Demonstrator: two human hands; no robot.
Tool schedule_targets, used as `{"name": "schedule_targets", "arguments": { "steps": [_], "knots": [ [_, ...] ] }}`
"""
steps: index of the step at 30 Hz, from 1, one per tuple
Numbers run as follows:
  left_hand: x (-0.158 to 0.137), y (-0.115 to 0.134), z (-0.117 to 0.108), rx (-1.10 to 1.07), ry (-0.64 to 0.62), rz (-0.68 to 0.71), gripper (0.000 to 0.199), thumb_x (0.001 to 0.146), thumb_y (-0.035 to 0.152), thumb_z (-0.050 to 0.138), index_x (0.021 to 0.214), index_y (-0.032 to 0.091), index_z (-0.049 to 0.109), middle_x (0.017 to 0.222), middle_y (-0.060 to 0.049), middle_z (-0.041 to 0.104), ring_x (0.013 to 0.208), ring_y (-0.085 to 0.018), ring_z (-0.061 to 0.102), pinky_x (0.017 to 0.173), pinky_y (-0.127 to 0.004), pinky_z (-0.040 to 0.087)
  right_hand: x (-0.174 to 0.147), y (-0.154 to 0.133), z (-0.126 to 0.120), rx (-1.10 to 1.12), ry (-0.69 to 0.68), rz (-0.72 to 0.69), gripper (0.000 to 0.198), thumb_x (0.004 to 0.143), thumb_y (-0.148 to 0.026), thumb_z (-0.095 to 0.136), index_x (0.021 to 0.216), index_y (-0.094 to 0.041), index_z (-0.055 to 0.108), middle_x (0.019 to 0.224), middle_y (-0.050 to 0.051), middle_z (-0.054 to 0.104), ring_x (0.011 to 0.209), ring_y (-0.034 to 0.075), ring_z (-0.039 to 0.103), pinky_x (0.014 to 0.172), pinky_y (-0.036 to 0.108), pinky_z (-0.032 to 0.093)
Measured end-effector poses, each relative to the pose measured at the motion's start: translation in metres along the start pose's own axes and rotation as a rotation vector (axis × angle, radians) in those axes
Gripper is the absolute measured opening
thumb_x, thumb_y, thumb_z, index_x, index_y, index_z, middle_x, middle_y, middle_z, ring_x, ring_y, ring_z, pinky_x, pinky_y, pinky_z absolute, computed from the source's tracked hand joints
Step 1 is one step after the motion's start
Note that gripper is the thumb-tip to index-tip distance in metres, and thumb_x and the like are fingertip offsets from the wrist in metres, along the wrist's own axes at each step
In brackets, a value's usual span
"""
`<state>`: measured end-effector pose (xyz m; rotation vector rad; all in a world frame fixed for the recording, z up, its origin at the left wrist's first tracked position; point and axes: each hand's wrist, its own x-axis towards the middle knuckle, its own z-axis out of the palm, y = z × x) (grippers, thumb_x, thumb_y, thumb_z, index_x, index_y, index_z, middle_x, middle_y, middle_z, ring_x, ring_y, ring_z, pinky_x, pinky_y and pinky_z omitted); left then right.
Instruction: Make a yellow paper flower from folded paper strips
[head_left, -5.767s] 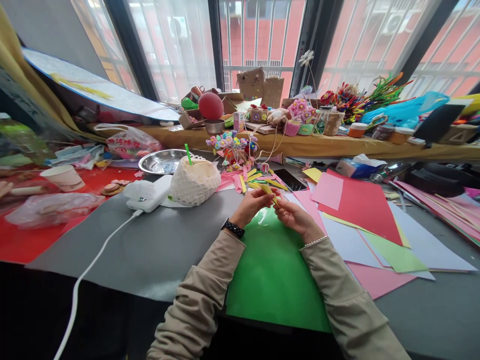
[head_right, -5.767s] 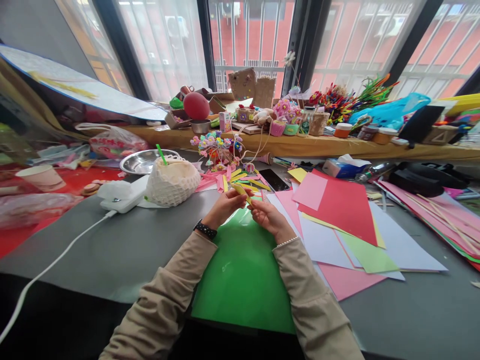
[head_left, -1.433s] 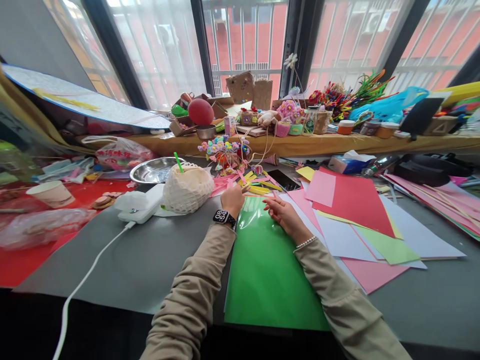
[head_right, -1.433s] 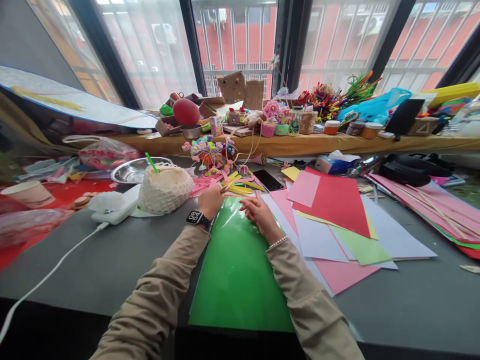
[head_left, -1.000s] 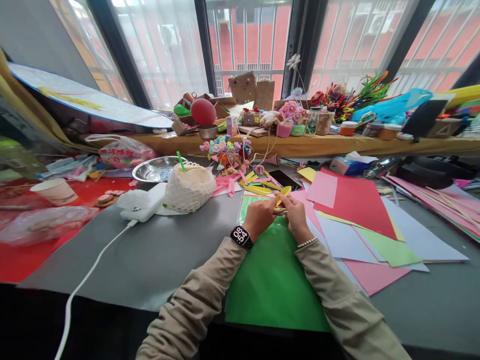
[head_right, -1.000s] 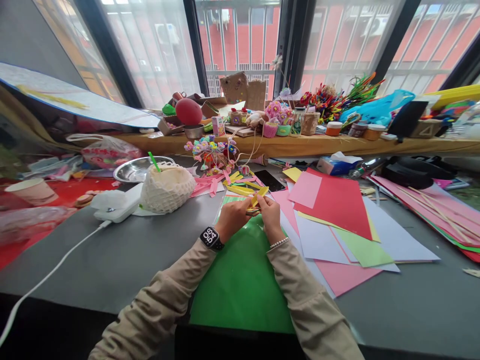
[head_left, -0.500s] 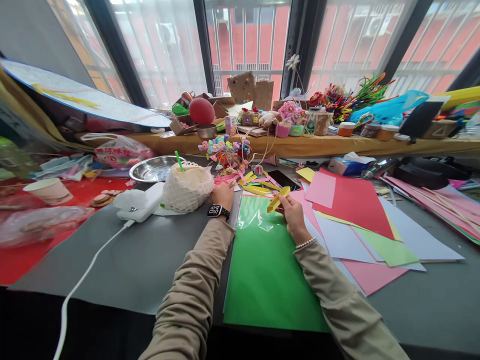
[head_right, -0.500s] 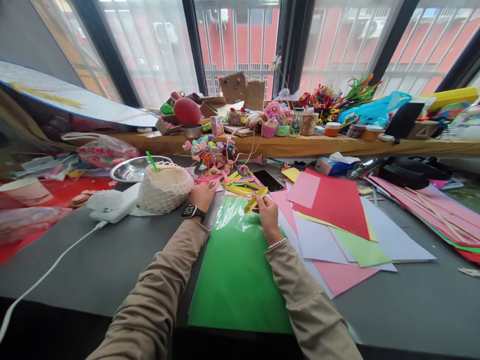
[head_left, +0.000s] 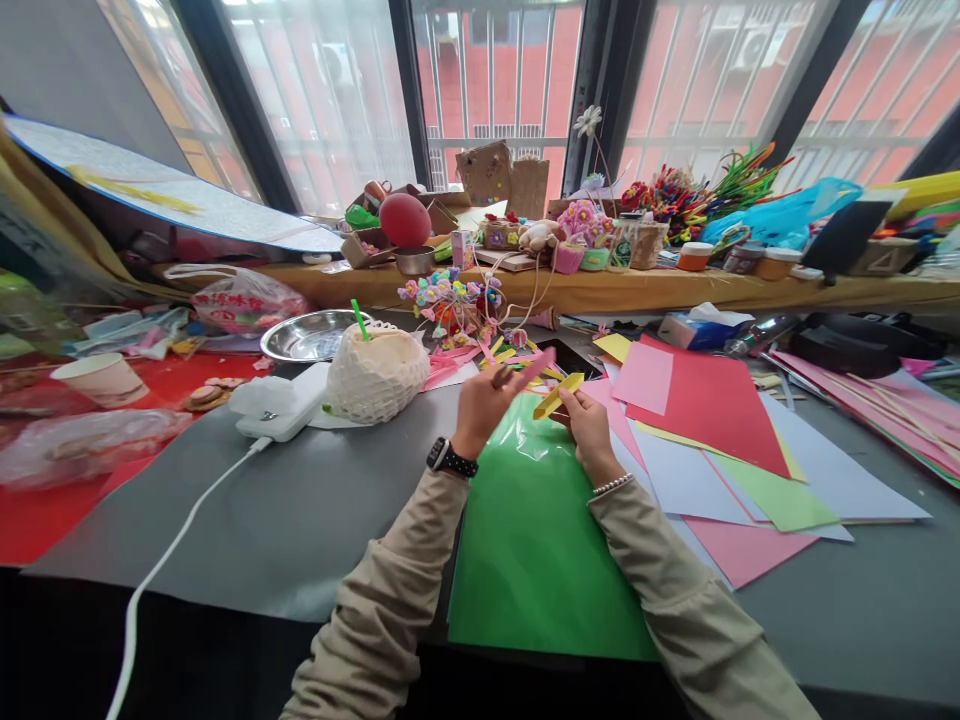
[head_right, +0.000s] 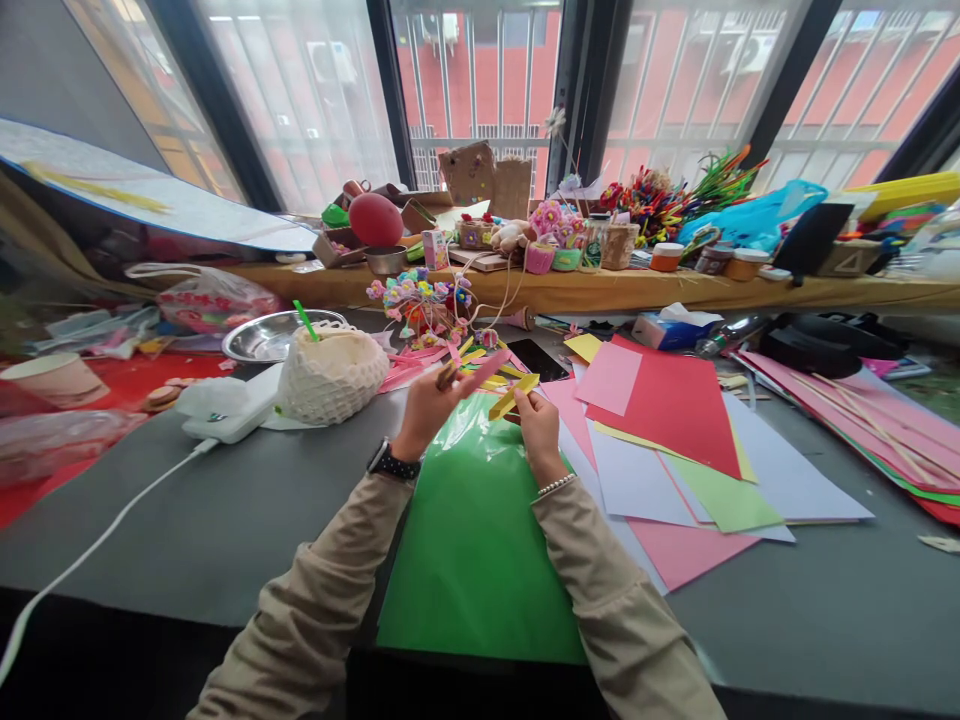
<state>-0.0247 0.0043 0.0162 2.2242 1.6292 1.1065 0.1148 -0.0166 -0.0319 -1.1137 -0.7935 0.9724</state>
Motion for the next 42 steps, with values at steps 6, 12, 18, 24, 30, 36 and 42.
{"name": "schedule_targets", "arguments": {
  "steps": [6,12,18,24,30,36,42],
  "knots": [
    [-0.025,0.014,0.024,0.022,-0.155,0.075,0.025,0.078,0.037,0.045,0.079,0.017,0.061,0.07,-0.004,0.064,0.064,-0.013,0.056,0.056,-0.021,0.034,0.0,0.0,0.002,0.023,-0.033,-0.022,0.024,0.061,-0.039,0.059,0.065,-0.015,0.059,0.063,0.001,0.064,0.06,0.015,0.061,0.055,0.027,0.051],
    [-0.023,0.006,0.025,0.128,-0.13,0.026,0.03,0.08,0.042,0.041,0.088,0.02,0.06,0.08,-0.006,0.066,0.073,-0.016,0.059,0.059,-0.023,0.035,-0.004,-0.004,0.004,-0.02,-0.103,-0.029,0.029,0.068,-0.044,0.053,0.068,-0.016,0.06,0.068,0.003,0.065,0.065,0.016,0.062,0.055,0.026,0.051],
    [-0.023,0.007,0.024,0.188,-0.171,0.034,0.029,0.08,0.041,0.041,0.085,0.019,0.06,0.078,-0.007,0.065,0.074,-0.018,0.06,0.059,-0.023,0.036,-0.006,-0.003,0.003,-0.192,-0.179,-0.172,0.029,0.066,-0.045,0.058,0.071,-0.016,0.061,0.064,0.002,0.063,0.06,0.016,0.06,0.058,0.029,0.05],
    [-0.018,0.005,0.02,-0.084,-0.076,0.023,0.024,0.075,0.036,0.051,0.09,0.019,0.059,0.082,-0.003,0.066,0.072,-0.013,0.059,0.063,-0.02,0.039,-0.004,-0.001,0.001,-0.408,-0.198,-0.297,0.024,0.073,-0.04,0.052,0.071,-0.019,0.063,0.062,0.002,0.063,0.058,0.017,0.058,0.058,0.029,0.045],
    [-0.015,0.004,0.021,-0.251,-0.017,0.006,0.016,0.073,0.029,0.055,0.075,0.016,0.065,0.065,0.0,0.063,0.059,-0.009,0.053,0.058,-0.018,0.037,-0.008,-0.005,0.0,-0.609,-0.196,-0.445,0.024,0.075,-0.037,0.049,0.075,-0.016,0.063,0.066,0.004,0.064,0.06,0.016,0.057,0.056,0.025,0.041],
    [-0.012,0.003,0.024,-0.365,0.039,-0.064,0.018,0.071,0.029,0.055,0.069,0.015,0.065,0.051,0.003,0.052,0.049,-0.007,0.046,0.053,-0.018,0.035,-0.009,-0.006,0.0,-0.637,-0.171,-0.494,0.033,0.08,-0.04,0.041,0.079,-0.015,0.062,0.067,0.004,0.064,0.058,0.015,0.057,0.056,0.024,0.042],
    [-0.013,0.002,0.026,-0.33,-0.01,-0.081,0.018,0.071,0.03,0.056,0.073,0.016,0.066,0.056,0.001,0.058,0.052,-0.008,0.049,0.054,-0.018,0.035,-0.009,-0.005,0.0,-0.709,-0.106,-0.578,0.029,0.08,-0.035,0.042,0.081,-0.015,0.063,0.072,0.006,0.065,0.062,0.016,0.058,0.059,0.026,0.043]
  ]
}}
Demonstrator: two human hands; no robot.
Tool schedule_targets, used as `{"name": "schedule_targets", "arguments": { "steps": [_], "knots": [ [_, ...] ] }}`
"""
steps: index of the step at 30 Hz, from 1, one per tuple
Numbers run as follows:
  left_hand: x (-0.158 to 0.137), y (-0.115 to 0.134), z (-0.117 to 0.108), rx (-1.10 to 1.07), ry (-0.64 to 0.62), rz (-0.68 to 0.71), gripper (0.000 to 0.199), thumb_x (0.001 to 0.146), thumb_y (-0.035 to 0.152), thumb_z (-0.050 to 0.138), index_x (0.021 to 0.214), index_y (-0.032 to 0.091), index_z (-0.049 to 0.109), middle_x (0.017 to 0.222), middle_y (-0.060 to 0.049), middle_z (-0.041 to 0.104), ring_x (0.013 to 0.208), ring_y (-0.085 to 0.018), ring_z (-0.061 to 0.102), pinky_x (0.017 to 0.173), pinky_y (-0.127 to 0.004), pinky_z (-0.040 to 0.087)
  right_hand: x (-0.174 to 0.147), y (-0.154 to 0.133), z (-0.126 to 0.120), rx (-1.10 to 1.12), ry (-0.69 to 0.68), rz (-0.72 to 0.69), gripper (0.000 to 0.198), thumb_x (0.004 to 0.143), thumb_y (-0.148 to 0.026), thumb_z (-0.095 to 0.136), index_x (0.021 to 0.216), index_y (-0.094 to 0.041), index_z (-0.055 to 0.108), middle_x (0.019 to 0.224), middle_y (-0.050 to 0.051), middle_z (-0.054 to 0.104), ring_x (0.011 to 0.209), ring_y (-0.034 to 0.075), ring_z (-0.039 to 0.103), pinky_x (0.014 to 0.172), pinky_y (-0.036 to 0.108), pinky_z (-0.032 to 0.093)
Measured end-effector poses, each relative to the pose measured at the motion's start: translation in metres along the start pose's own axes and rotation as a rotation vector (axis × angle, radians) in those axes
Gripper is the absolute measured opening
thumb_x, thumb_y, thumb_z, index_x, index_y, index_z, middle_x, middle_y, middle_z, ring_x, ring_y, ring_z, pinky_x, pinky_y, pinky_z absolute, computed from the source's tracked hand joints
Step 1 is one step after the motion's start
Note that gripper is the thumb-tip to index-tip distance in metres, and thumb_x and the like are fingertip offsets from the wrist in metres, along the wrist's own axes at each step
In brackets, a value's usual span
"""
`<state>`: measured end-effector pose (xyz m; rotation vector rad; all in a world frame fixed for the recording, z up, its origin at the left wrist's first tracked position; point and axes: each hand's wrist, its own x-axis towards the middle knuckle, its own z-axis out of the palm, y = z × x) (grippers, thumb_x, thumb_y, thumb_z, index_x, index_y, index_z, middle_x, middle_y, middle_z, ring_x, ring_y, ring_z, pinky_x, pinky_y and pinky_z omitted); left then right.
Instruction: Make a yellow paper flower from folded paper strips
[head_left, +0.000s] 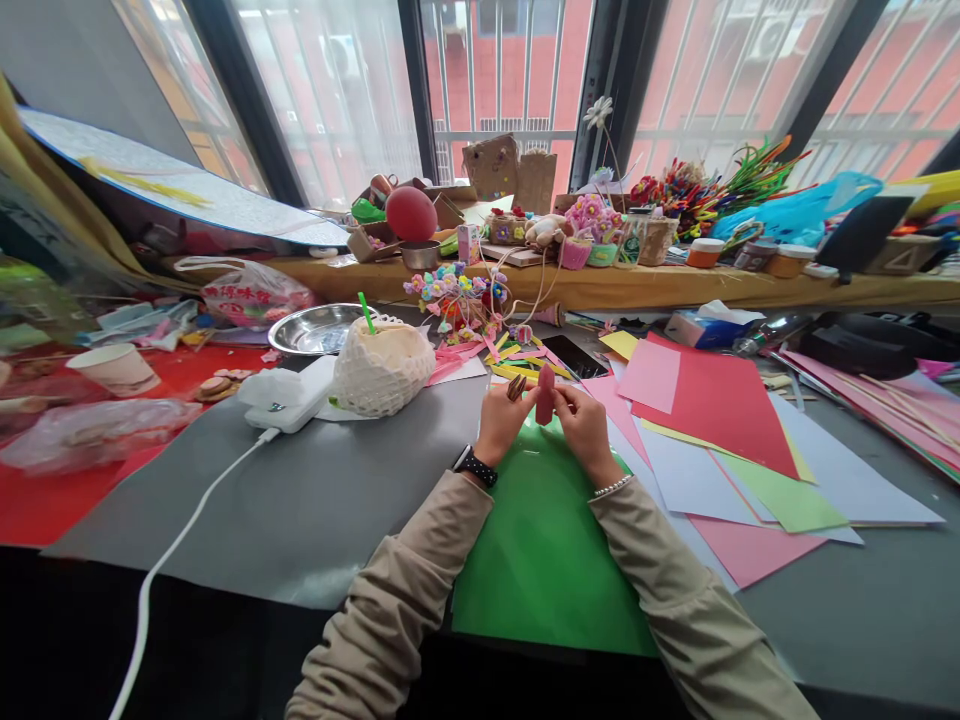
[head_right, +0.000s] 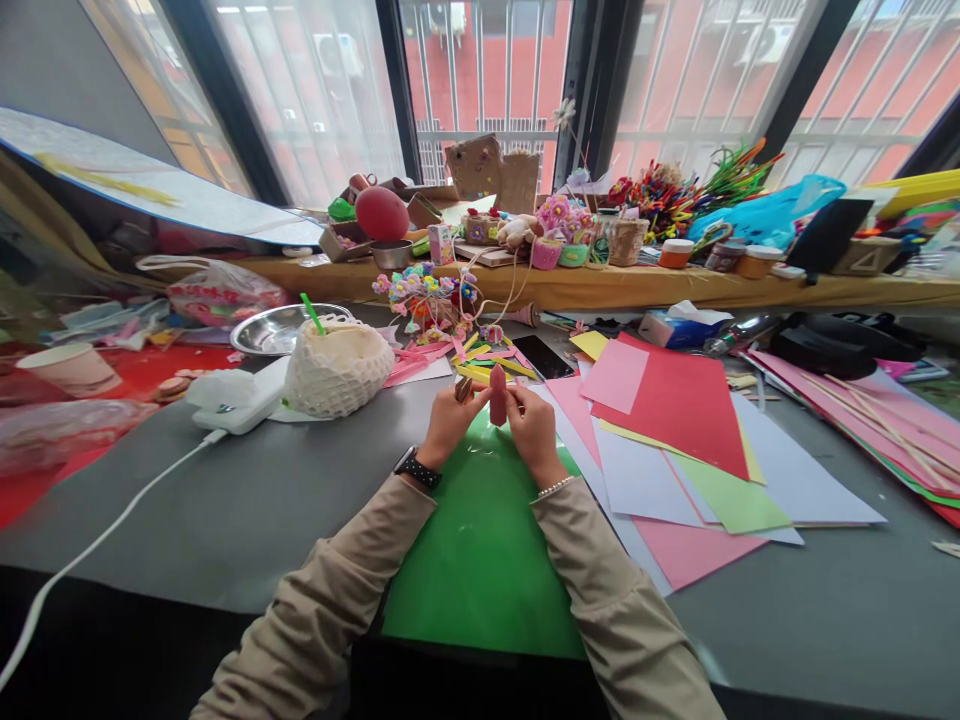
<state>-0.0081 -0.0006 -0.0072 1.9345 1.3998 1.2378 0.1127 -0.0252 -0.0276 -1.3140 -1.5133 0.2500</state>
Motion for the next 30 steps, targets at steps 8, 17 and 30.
{"name": "schedule_targets", "arguments": {
  "steps": [8,17,30],
  "knots": [
    [-0.008,0.0,0.005,0.307,-0.038,0.117,0.024,0.078,0.031,0.045,0.072,0.015,0.063,0.069,-0.004,0.064,0.061,-0.011,0.054,0.055,-0.021,0.031,-0.002,0.001,0.003,-0.041,0.042,0.003,0.023,0.078,-0.028,0.045,0.082,-0.015,0.062,0.074,0.007,0.066,0.062,0.017,0.059,0.061,0.027,0.045],
    [-0.008,-0.002,0.007,0.287,-0.031,0.137,0.024,0.079,0.031,0.043,0.067,0.016,0.058,0.065,-0.002,0.062,0.057,-0.01,0.051,0.053,-0.021,0.029,-0.001,0.004,0.004,-0.002,0.041,0.015,0.023,0.077,-0.026,0.045,0.084,-0.015,0.063,0.079,0.007,0.067,0.066,0.018,0.06,0.062,0.028,0.046],
    [-0.011,-0.001,0.009,0.304,-0.035,0.132,0.02,0.078,0.03,0.046,0.071,0.016,0.059,0.066,-0.003,0.063,0.058,-0.011,0.053,0.054,-0.022,0.029,-0.001,0.001,0.005,-0.105,0.031,0.021,0.031,0.08,-0.028,0.037,0.087,-0.013,0.064,0.077,0.009,0.067,0.065,0.018,0.06,0.061,0.027,0.044]
  ]
}}
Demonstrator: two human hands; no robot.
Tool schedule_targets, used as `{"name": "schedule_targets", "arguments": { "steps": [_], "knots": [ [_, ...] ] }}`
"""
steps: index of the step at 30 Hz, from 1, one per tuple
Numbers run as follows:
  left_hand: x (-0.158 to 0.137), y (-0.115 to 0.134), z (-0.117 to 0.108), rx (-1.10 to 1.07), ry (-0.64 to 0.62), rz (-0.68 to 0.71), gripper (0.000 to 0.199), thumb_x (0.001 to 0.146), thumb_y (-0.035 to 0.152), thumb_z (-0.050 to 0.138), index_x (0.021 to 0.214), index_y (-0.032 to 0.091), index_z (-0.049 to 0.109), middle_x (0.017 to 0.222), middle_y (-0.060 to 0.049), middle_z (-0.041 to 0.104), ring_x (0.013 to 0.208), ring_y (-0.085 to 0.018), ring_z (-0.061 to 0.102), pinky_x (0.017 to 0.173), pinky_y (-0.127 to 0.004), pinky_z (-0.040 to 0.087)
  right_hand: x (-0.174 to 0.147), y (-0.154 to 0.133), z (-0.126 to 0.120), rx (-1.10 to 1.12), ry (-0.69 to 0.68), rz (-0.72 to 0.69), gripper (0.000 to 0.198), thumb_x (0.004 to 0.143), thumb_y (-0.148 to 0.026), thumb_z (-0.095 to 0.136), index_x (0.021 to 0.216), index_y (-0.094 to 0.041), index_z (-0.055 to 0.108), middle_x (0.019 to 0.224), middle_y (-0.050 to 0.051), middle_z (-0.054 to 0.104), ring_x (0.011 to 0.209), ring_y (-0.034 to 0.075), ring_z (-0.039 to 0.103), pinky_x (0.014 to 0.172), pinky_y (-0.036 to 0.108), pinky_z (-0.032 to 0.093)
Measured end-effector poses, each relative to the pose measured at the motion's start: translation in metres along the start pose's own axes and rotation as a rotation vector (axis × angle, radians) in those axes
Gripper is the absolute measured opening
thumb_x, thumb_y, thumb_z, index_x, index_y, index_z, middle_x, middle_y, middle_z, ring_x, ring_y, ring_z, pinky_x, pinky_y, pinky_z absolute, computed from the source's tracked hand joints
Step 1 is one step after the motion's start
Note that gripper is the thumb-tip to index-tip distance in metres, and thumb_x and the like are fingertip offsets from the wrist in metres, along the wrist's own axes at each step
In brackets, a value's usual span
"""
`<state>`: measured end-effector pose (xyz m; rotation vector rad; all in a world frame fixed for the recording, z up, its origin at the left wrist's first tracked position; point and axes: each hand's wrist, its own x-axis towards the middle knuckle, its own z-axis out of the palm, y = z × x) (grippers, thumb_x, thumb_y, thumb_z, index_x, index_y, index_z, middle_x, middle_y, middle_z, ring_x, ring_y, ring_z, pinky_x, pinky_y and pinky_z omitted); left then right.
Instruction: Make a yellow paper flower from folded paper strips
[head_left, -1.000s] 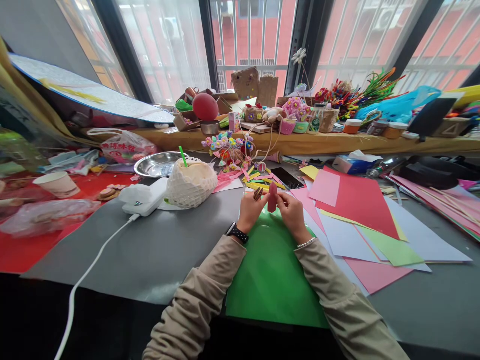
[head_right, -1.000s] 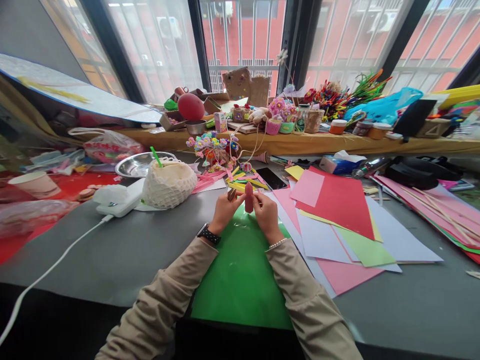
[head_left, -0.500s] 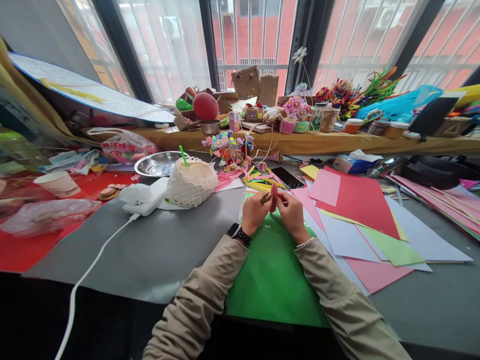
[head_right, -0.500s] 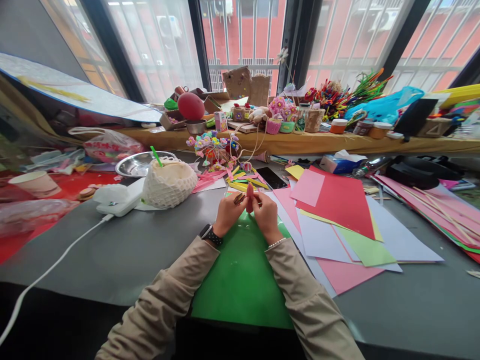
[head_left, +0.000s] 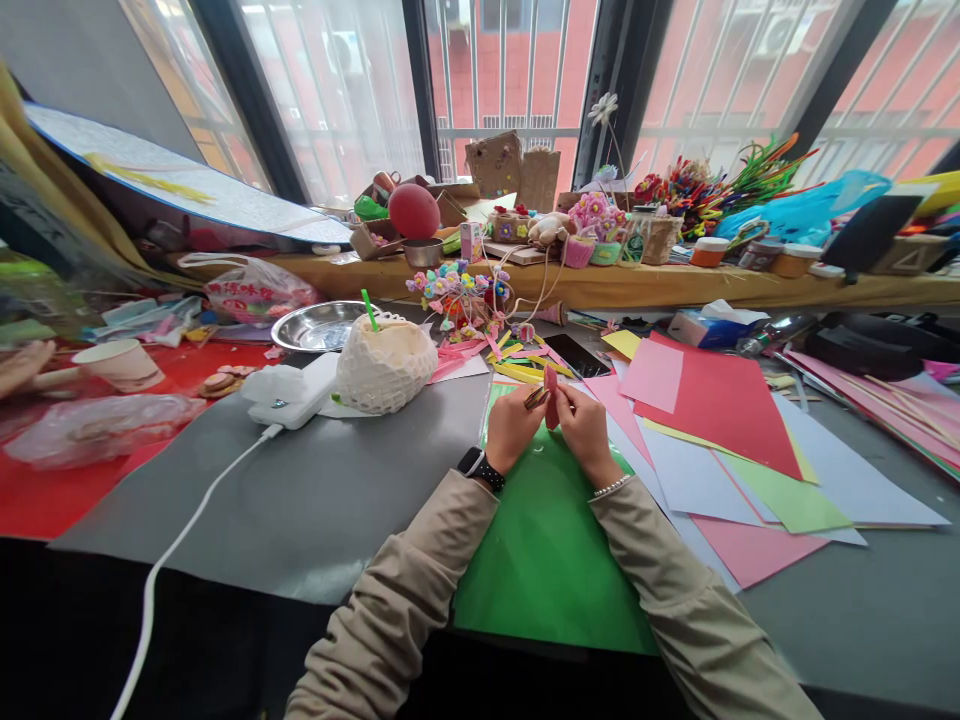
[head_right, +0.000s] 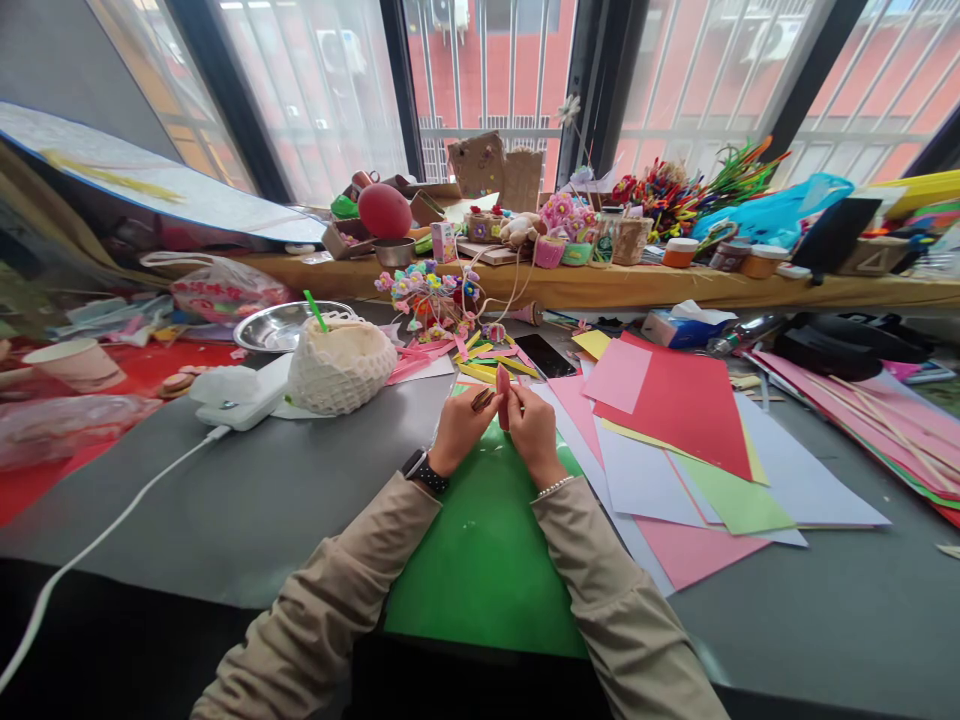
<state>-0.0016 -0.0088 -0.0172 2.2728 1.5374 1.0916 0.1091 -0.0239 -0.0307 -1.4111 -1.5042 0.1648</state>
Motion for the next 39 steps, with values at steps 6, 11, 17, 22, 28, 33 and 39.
{"name": "schedule_targets", "arguments": {
  "steps": [6,11,17,22,28,33,39],
  "knots": [
    [-0.0052,0.0075,-0.0038,0.119,-0.006,-0.039,0.02,0.077,0.033,0.047,0.079,0.018,0.06,0.069,-0.005,0.064,0.065,-0.016,0.057,0.053,-0.024,0.029,-0.0008,-0.0017,-0.0021,-0.1,0.002,-0.106,0.03,0.081,-0.025,0.035,0.084,-0.014,0.062,0.078,0.009,0.065,0.068,0.018,0.058,0.062,0.027,0.042],
    [-0.0071,0.0093,-0.0063,0.192,-0.058,-0.033,0.022,0.079,0.036,0.046,0.085,0.019,0.059,0.073,-0.006,0.064,0.07,-0.017,0.059,0.054,-0.025,0.031,-0.0001,-0.0016,-0.0039,-0.172,0.022,-0.173,0.027,0.081,-0.025,0.037,0.08,-0.015,0.062,0.075,0.008,0.063,0.069,0.018,0.056,0.062,0.027,0.04],
    [-0.0071,0.0076,-0.0055,0.194,-0.075,-0.028,0.022,0.079,0.035,0.045,0.087,0.019,0.059,0.074,-0.006,0.065,0.071,-0.018,0.059,0.055,-0.025,0.032,-0.001,-0.001,-0.0036,-0.137,0.025,-0.141,0.025,0.08,-0.024,0.039,0.079,-0.015,0.062,0.073,0.007,0.063,0.065,0.017,0.056,0.061,0.026,0.041],
    [-0.007,0.0074,-0.0061,0.158,-0.058,-0.021,0.024,0.08,0.034,0.044,0.094,0.021,0.058,0.077,-0.005,0.066,0.071,-0.017,0.059,0.056,-0.025,0.032,-0.0012,0.0,-0.0029,-0.051,0.026,-0.1,0.024,0.08,-0.026,0.041,0.079,-0.014,0.062,0.072,0.008,0.064,0.065,0.018,0.058,0.061,0.027,0.043],
    [-0.0065,0.0087,-0.0079,0.151,-0.067,-0.062,0.024,0.08,0.035,0.045,0.091,0.02,0.059,0.079,-0.005,0.066,0.072,-0.017,0.059,0.056,-0.024,0.033,-0.0009,0.0019,-0.0013,0.087,-0.004,-0.022,0.025,0.08,-0.031,0.042,0.081,-0.016,0.062,0.072,0.006,0.065,0.062,0.017,0.059,0.06,0.027,0.045],
    [-0.0064,0.0092,-0.0084,0.155,-0.077,-0.051,0.025,0.08,0.038,0.044,0.088,0.019,0.059,0.077,-0.005,0.065,0.072,-0.017,0.059,0.055,-0.024,0.033,-0.0012,0.0003,-0.002,0.068,0.013,-0.012,0.027,0.08,-0.033,0.042,0.08,-0.016,0.063,0.073,0.007,0.066,0.062,0.017,0.059,0.059,0.027,0.044],
    [-0.0066,0.0079,-0.0061,0.168,-0.122,-0.031,0.022,0.079,0.033,0.045,0.091,0.02,0.058,0.078,-0.006,0.065,0.072,-0.018,0.058,0.058,-0.025,0.034,-0.0009,-0.0024,-0.0042,0.034,0.066,0.009,0.026,0.079,-0.033,0.043,0.079,-0.016,0.063,0.071,0.006,0.065,0.06,0.016,0.058,0.059,0.026,0.043]
  ]
}}
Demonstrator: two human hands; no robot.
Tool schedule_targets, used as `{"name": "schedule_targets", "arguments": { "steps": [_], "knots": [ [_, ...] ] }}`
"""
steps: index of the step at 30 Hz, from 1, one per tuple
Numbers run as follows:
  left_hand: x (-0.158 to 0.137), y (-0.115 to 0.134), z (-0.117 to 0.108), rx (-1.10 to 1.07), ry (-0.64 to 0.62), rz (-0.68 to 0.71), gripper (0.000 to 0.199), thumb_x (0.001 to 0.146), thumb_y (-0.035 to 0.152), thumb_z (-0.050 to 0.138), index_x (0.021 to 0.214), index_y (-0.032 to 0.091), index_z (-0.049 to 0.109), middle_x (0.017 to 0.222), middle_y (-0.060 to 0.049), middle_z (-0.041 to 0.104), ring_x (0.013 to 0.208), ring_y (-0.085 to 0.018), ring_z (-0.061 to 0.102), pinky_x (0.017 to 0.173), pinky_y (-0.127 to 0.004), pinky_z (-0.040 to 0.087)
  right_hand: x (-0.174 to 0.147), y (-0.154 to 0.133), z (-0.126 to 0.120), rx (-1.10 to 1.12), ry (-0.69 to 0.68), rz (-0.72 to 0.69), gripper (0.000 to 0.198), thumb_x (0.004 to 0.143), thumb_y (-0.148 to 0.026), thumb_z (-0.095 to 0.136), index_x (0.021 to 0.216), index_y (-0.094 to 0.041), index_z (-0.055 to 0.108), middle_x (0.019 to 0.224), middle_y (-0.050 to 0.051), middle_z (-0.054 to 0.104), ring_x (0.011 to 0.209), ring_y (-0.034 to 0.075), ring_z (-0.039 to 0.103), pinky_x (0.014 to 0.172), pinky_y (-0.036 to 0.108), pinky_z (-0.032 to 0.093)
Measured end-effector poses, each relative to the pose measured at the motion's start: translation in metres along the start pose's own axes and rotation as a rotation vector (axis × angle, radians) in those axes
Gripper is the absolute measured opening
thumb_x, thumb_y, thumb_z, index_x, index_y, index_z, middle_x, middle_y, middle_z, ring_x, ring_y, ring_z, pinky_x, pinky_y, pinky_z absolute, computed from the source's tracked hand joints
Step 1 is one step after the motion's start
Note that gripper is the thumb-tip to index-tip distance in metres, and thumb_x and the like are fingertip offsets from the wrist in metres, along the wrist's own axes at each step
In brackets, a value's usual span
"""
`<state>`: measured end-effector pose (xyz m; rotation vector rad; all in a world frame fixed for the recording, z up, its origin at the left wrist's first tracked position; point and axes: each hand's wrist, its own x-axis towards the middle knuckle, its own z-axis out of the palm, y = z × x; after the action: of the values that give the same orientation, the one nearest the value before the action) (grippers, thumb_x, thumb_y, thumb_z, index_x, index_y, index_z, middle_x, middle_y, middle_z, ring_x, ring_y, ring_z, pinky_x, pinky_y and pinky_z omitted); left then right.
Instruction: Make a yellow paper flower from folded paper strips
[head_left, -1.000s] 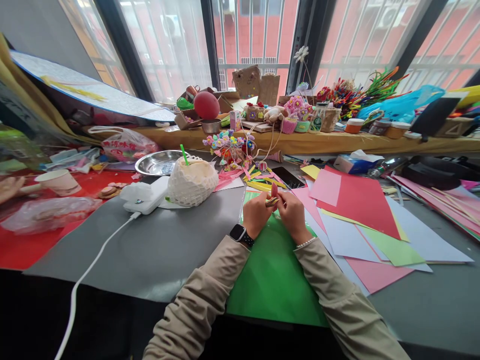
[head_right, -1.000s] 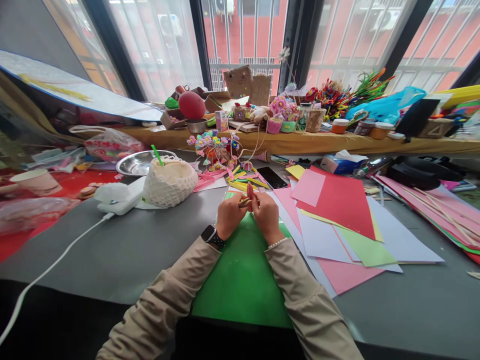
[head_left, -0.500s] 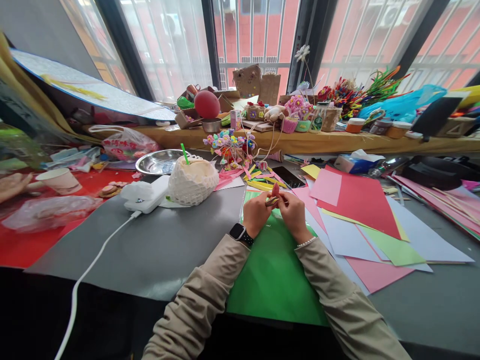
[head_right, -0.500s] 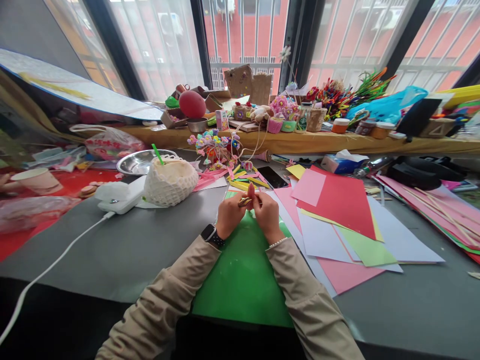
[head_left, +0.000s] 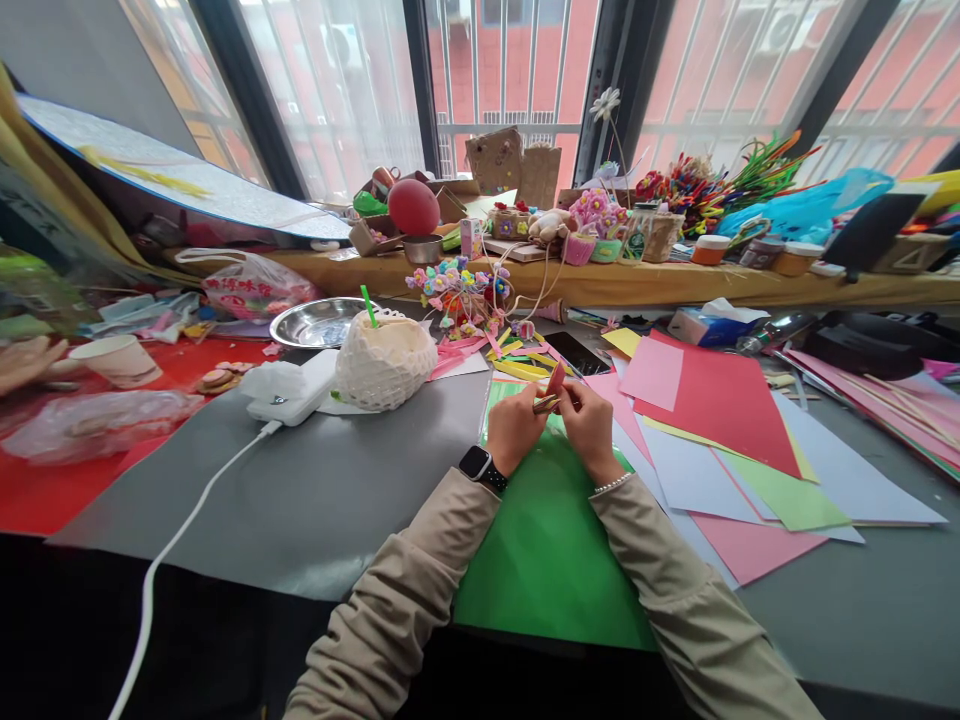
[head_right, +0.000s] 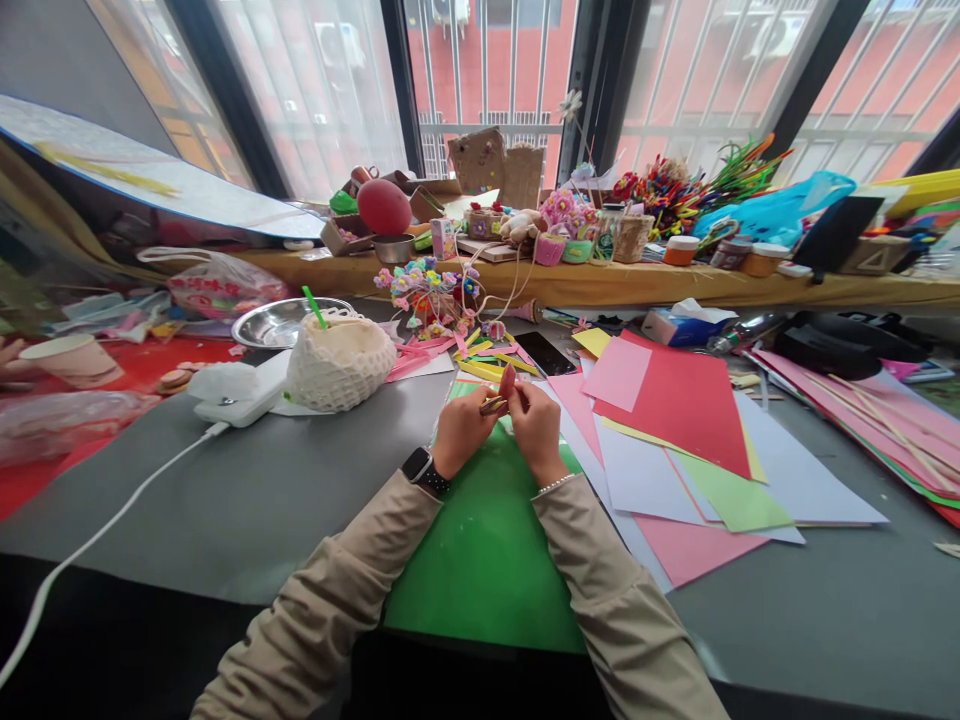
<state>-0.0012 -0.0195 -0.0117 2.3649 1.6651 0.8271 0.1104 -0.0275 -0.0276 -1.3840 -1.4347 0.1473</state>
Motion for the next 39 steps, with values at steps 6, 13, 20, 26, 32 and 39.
{"name": "schedule_targets", "arguments": {
  "steps": [6,13,20,26,32,39],
  "knots": [
    [0.002,-0.003,0.004,0.033,-0.005,-0.007,0.02,0.08,0.031,0.043,0.084,0.019,0.059,0.075,-0.006,0.064,0.07,-0.018,0.058,0.055,-0.025,0.032,0.001,0.003,0.001,0.002,-0.082,0.042,0.024,0.078,-0.029,0.043,0.078,-0.015,0.062,0.069,0.006,0.066,0.062,0.017,0.06,0.059,0.026,0.043],
    [0.004,-0.005,0.004,0.039,-0.018,-0.028,0.019,0.08,0.028,0.042,0.082,0.019,0.059,0.074,-0.006,0.063,0.071,-0.017,0.057,0.055,-0.025,0.032,0.0,0.003,0.001,-0.032,-0.107,0.031,0.024,0.078,-0.029,0.042,0.073,-0.017,0.062,0.064,0.005,0.065,0.059,0.017,0.06,0.057,0.025,0.043],
    [0.004,-0.005,-0.003,-0.025,-0.033,0.034,0.026,0.081,0.031,0.041,0.074,0.017,0.061,0.071,-0.005,0.064,0.065,-0.014,0.056,0.056,-0.022,0.033,0.0,0.0,-0.002,-0.003,-0.062,0.012,0.022,0.077,-0.03,0.045,0.072,-0.017,0.062,0.061,0.003,0.064,0.056,0.016,0.058,0.058,0.025,0.042],
    [0.046,-0.024,-0.032,0.041,-0.067,0.048,0.035,0.08,0.04,0.039,0.083,0.016,0.064,0.077,-0.007,0.066,0.071,-0.016,0.059,0.059,-0.022,0.038,0.002,0.001,-0.002,-0.004,-0.036,0.065,0.025,0.077,-0.032,0.044,0.074,-0.015,0.062,0.059,0.003,0.062,0.052,0.015,0.056,0.053,0.025,0.04],
    [0.103,-0.038,-0.02,0.435,-0.187,0.086,0.025,0.077,0.02,0.044,0.09,0.01,0.064,0.087,-0.018,0.064,0.085,-0.025,0.06,0.068,-0.03,0.043,0.001,0.0,-0.002,-0.03,-0.035,0.052,0.024,0.076,-0.03,0.043,0.073,-0.015,0.062,0.06,0.004,0.062,0.054,0.015,0.055,0.054,0.024,0.039],
    [0.113,-0.035,0.008,0.486,-0.222,0.13,0.025,0.079,0.014,0.041,0.089,0.009,0.064,0.084,-0.019,0.063,0.085,-0.024,0.06,0.07,-0.032,0.044,0.0,0.0,-0.001,-0.083,-0.048,0.04,0.024,0.076,-0.028,0.043,0.073,-0.015,0.062,0.061,0.003,0.061,0.054,0.013,0.053,0.054,0.023,0.037]
  ]
}}
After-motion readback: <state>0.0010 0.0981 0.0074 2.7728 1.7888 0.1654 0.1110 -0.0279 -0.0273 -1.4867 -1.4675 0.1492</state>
